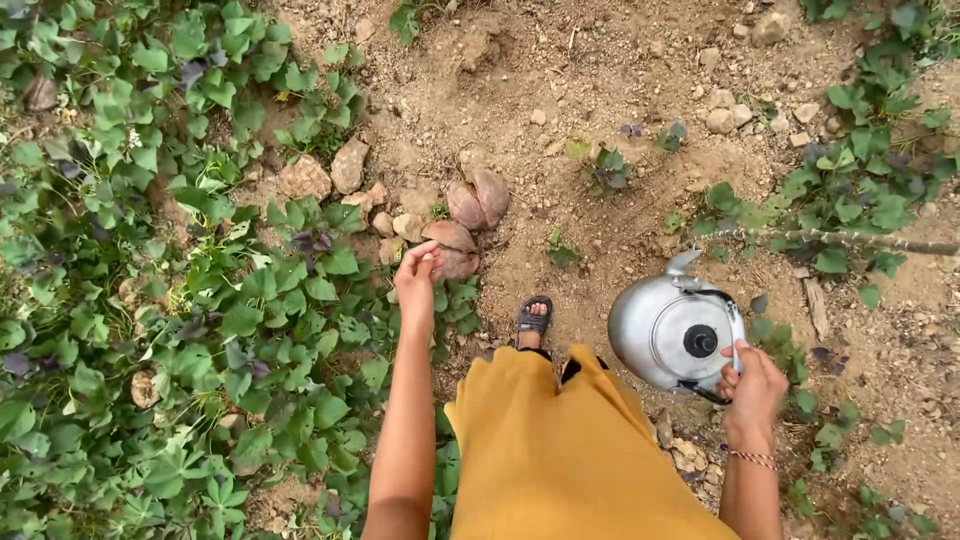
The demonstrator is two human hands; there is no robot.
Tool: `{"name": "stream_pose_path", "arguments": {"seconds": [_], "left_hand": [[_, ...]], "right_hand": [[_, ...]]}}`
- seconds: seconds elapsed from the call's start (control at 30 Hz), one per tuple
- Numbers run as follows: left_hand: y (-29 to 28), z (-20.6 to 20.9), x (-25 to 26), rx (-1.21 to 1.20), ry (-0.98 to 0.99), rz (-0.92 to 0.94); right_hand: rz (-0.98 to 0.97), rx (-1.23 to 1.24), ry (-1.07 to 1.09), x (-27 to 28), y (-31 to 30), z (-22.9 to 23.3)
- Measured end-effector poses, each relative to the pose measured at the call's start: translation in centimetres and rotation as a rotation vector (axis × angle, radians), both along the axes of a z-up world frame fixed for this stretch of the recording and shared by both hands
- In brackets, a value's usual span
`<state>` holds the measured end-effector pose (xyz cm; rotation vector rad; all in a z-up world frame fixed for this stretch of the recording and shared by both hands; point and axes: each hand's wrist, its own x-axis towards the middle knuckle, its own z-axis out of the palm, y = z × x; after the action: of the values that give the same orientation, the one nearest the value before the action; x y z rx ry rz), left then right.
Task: Water the plants in the garden using a kettle.
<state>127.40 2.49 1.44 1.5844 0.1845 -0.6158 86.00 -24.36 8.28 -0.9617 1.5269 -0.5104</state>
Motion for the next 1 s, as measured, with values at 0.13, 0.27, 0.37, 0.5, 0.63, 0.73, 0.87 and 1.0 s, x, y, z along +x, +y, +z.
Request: {"name": "stream_pose_path", "arguments": {"seconds": [0.13, 0.27, 0.37, 0.5, 0.63, 0.73, 0.87, 1.0], "left_hand": [[-2.6, -0.1, 1.2, -0.055, 0.013, -0.015], [-3.3, 0.5, 2.4, -0.106, 0.011, -0.005], [-2.5, 0.8, 3.5, -0.113, 0.003, 0.014], [0.2, 1.0, 4.5, -0.130, -0.004, 0.097], [1.6, 1.7, 4.8, -0.053, 0.013, 0.175], [1.5, 2.8, 5.1, -0.002, 0.048, 0.217], [0.1, 2.4, 6.8, -0.017, 0.050, 0.219], [-2.7, 2.8, 9.4, 0.005, 0.057, 0.206]], "right_hand": [[-0.005, -0.054, 0.009, 2.6, -1.5, 1.9], [-0.005, -0.092, -0.044, 3.7, -3.3, 2.3], [-0.039, -0.112, -0.043, 4.9, -4.6, 3.3], [-0.082, -0.122, -0.017, 5.8, -5.7, 4.4], [-0.108, -0.111, -0.055, 5.3, -7.0, 3.4], [-0.152, -0.109, -0.050, 6.2, -7.4, 3.3], [-0.161, -0.141, -0.060, 7.7, -8.1, 3.4], [-0.160, -0.091, -0.026, 9.3, -9.3, 2.6]]}}
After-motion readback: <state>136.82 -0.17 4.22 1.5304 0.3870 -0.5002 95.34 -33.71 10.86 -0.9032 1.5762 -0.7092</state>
